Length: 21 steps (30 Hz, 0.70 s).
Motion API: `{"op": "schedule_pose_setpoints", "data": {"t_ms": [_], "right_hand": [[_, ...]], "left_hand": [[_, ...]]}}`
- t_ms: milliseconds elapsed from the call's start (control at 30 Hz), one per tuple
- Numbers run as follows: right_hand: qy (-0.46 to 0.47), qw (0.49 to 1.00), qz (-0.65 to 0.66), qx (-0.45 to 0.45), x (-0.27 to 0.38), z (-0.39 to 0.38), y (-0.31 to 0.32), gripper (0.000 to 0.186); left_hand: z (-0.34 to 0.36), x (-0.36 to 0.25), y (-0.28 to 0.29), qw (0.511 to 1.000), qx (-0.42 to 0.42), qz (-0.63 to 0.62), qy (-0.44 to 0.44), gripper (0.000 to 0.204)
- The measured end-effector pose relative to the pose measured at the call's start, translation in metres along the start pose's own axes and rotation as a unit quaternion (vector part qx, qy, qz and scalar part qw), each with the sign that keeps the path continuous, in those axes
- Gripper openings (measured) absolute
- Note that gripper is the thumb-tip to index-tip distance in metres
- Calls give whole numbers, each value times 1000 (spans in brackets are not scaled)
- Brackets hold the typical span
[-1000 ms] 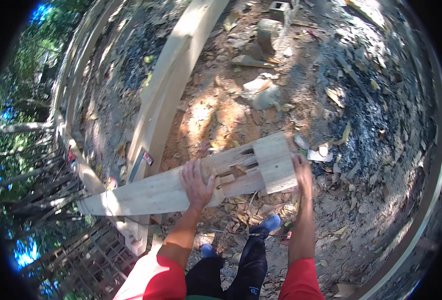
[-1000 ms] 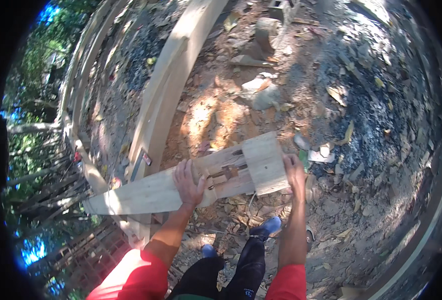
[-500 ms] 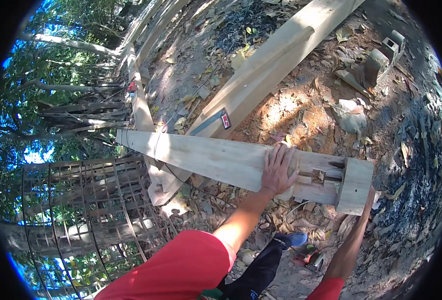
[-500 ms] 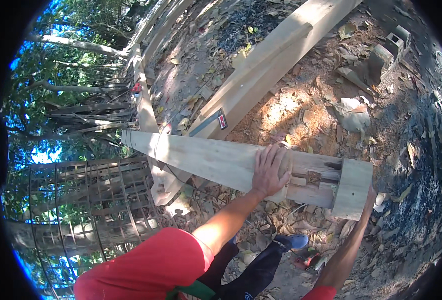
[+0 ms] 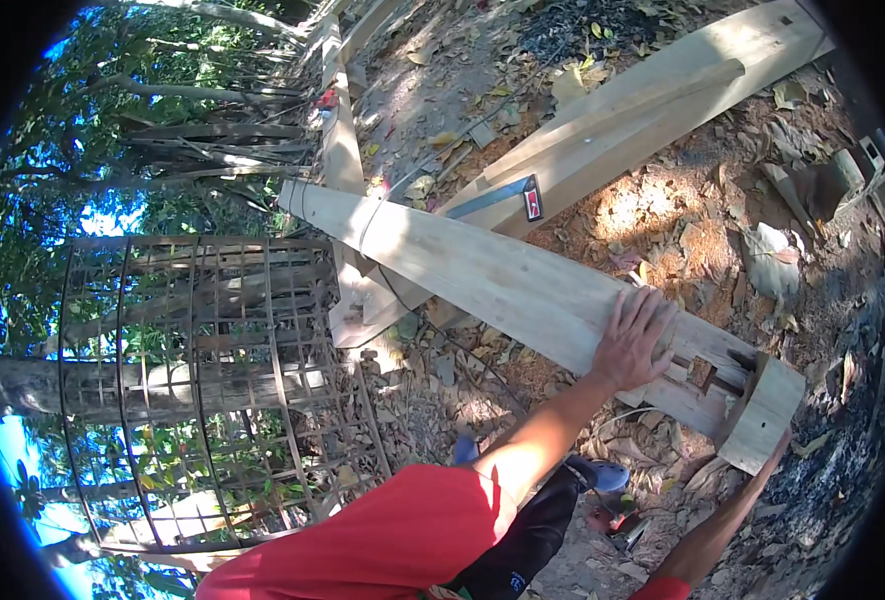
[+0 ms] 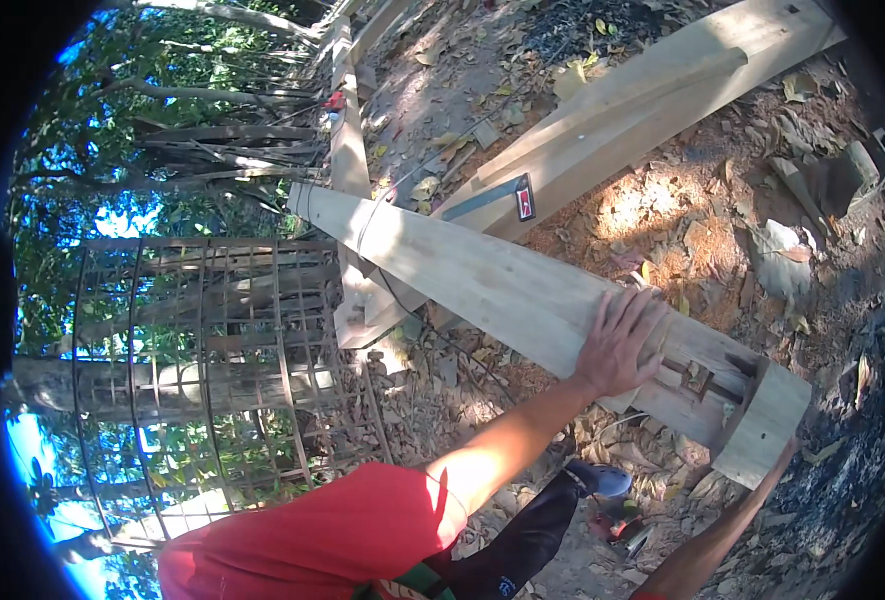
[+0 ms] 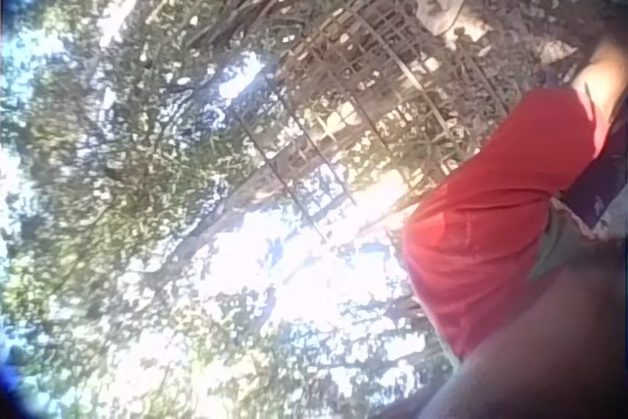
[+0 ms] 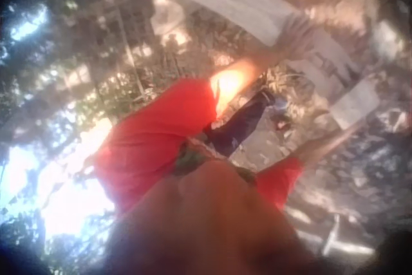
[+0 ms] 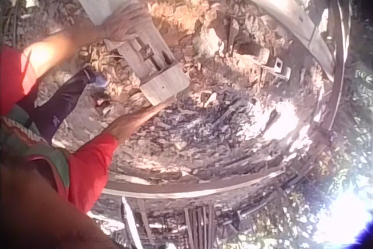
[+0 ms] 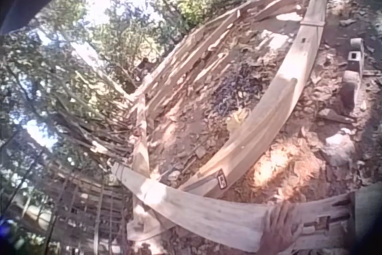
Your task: The person marks a wooden beam using a square and pencil, then cuts a section using a circular saw, removes the cut piece, and uses a hand saw to refine a joint while standing at an outdoor construction site.
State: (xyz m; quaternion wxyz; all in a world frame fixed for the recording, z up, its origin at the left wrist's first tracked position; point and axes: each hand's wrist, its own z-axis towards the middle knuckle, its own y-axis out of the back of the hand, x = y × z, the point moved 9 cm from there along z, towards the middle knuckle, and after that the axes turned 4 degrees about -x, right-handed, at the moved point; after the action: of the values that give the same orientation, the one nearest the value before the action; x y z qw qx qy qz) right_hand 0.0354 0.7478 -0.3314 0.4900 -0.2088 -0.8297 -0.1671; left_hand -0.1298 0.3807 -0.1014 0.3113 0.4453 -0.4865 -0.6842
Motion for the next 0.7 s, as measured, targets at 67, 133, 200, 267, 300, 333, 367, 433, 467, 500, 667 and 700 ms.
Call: {"op": "schedule_pose_setpoints", "data": {"t_ms": [67,133,200,267,300,333,367,433,467,500,667,700], "right_hand": [[1,1000,3,7,1,1,-2,50],[3,1000,5,13,2,0,-1,51],[6,1000,7,14,7,4,0,52],[12,1000,7,11,17,10,1,53],[12,1000,8,7,19,7,3,53],[14,1000,5,-2,26,4,8,54],[9,1000,10,-10,29,-4,10,54],[-23,999,34,-27,13,-37,8,55],[-48,997,47,-40,0,-61,15,55],[-81,993,68,-45,-18,-92,20,56],[-341,912,221,58,-107,-289,0,58],[-401,879,242,95,-114,-323,1,59]], "left_hand": [[0,0,1,1000,-2,-7,-1,76],[-6,3,-1,999,27,-12,13,75],[-5,3,-2,1000,25,-9,13,75],[2,0,-1,1000,18,-11,11,76],[3,2,-4,1000,18,-6,7,76],[4,2,-6,1000,15,-2,4,76],[5,2,-3,1000,0,-5,4,76],[3,12,7,999,23,-47,12,76],[5,16,20,999,2,-49,16,76],[5,21,16,990,93,-102,38,75],[-76,11,71,979,118,-153,72,57],[-106,-4,78,953,139,-257,82,47]]}}
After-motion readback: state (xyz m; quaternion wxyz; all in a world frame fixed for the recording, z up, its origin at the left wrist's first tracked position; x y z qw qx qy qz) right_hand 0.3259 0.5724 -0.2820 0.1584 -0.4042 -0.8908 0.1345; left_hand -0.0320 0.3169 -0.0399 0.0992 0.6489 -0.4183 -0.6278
